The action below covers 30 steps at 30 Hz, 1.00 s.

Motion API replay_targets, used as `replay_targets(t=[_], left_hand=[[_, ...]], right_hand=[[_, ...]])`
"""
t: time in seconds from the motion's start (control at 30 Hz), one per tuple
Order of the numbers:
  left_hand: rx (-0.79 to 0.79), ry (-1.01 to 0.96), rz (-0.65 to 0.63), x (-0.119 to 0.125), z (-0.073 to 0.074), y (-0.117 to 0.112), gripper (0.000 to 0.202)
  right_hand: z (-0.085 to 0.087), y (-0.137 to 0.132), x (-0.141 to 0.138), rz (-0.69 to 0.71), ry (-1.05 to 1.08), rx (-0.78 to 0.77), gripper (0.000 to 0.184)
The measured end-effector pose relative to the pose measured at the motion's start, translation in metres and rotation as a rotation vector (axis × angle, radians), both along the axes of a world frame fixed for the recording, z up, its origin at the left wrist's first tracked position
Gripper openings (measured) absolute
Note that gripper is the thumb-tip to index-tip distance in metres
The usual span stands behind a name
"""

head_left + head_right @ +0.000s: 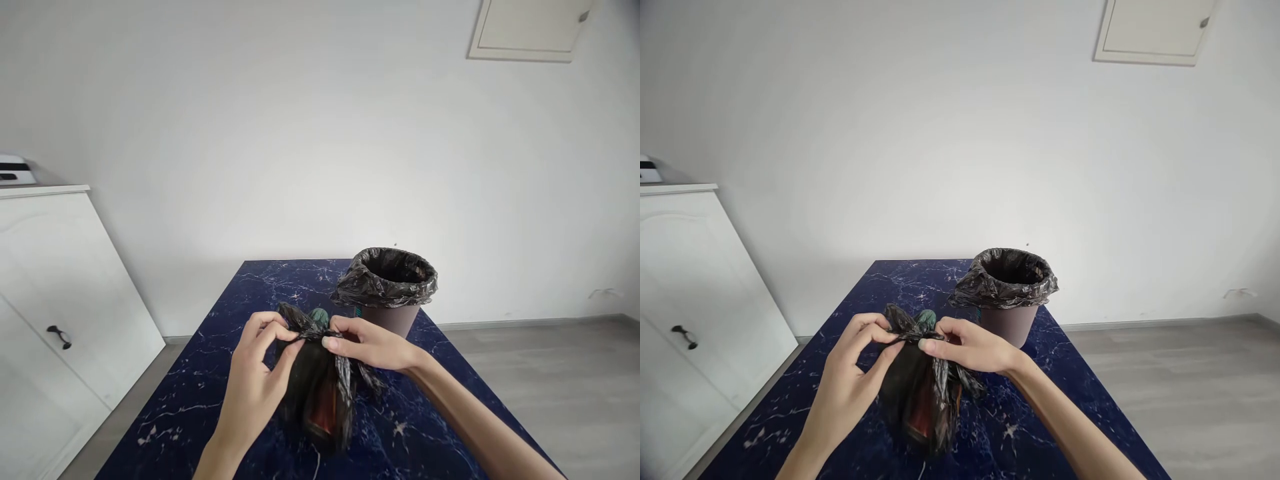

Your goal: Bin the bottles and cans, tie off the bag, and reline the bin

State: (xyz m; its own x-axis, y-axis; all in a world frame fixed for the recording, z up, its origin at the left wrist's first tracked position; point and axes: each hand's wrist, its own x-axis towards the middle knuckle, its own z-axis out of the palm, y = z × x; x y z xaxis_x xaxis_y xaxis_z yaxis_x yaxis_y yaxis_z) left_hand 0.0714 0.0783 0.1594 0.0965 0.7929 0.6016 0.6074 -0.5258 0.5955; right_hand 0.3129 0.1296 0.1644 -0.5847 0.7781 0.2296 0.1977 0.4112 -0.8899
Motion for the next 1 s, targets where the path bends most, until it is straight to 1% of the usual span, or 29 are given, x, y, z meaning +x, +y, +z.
replay_targets(t=[0.07,0.13,0.2,0.3,0.4,0.47,0.53,0.6,0.73,0.77,0.8,0.87,0.9,0.97,1.0], left_hand=[[-0.04,-0.112,0.028,-0.003,-0.005,0.005,0.028],[-0.061,-0.221,0.076,-0.006,-0.01,0.011,0.03],[-0.086,-0.327,0.132,-0.01,-0.016,0.016,0.03],[-0.166,-0.456,0.174,-0.014,-0.026,0.024,0.032],[-0.244,-0.49,0.191,-0.016,-0.035,0.027,0.038],[-0.246,-0.436,0.2,-0.015,-0.037,0.027,0.039],[-0.213,-0.335,0.201,-0.012,-0.035,0.024,0.036],[-0.164,-0.225,0.179,-0.006,-0.03,0.019,0.036],[-0.077,-0.01,0.093,0.007,-0.016,0.011,0.055],[-0.055,0.04,0.083,0.01,-0.013,0.01,0.055],[-0.026,0.085,0.075,0.012,-0.01,0.01,0.049],[0.049,0.129,0.06,0.013,-0.005,0.012,0.03],[0.08,0.121,0.053,0.012,-0.004,0.013,0.025],[0.084,0.024,0.057,0.009,-0.002,0.015,0.03],[0.049,-0.054,0.075,0.007,-0.003,0.015,0.033]], right_hand=[[-0.007,0.002,0.005,0.049,-0.006,-0.039,0.058],[-0.015,0.004,0.01,0.044,0.047,-0.085,0.057],[-0.025,0.006,0.014,-0.003,0.129,-0.139,0.054],[-0.04,0.009,0.015,-0.134,0.314,-0.225,0.054],[-0.051,0.01,0.013,-0.243,0.447,-0.237,0.053],[-0.051,0.009,0.011,-0.271,0.446,-0.205,0.046],[-0.046,0.007,0.009,-0.285,0.386,-0.137,0.035],[-0.038,0.004,0.005,-0.28,0.294,-0.06,0.025],[-0.02,-0.002,-0.003,-0.242,0.081,0.083,0.024],[-0.016,-0.003,-0.004,-0.245,0.052,0.12,0.023],[-0.013,-0.003,-0.005,-0.252,0.049,0.15,0.024],[-0.012,-0.003,-0.003,-0.273,0.087,0.171,0.034],[-0.013,-0.002,-0.001,-0.288,0.119,0.159,0.042],[-0.019,0.002,0.004,-0.328,0.2,0.102,0.055],[-0.023,0.004,0.006,-0.37,0.247,0.056,0.058]])
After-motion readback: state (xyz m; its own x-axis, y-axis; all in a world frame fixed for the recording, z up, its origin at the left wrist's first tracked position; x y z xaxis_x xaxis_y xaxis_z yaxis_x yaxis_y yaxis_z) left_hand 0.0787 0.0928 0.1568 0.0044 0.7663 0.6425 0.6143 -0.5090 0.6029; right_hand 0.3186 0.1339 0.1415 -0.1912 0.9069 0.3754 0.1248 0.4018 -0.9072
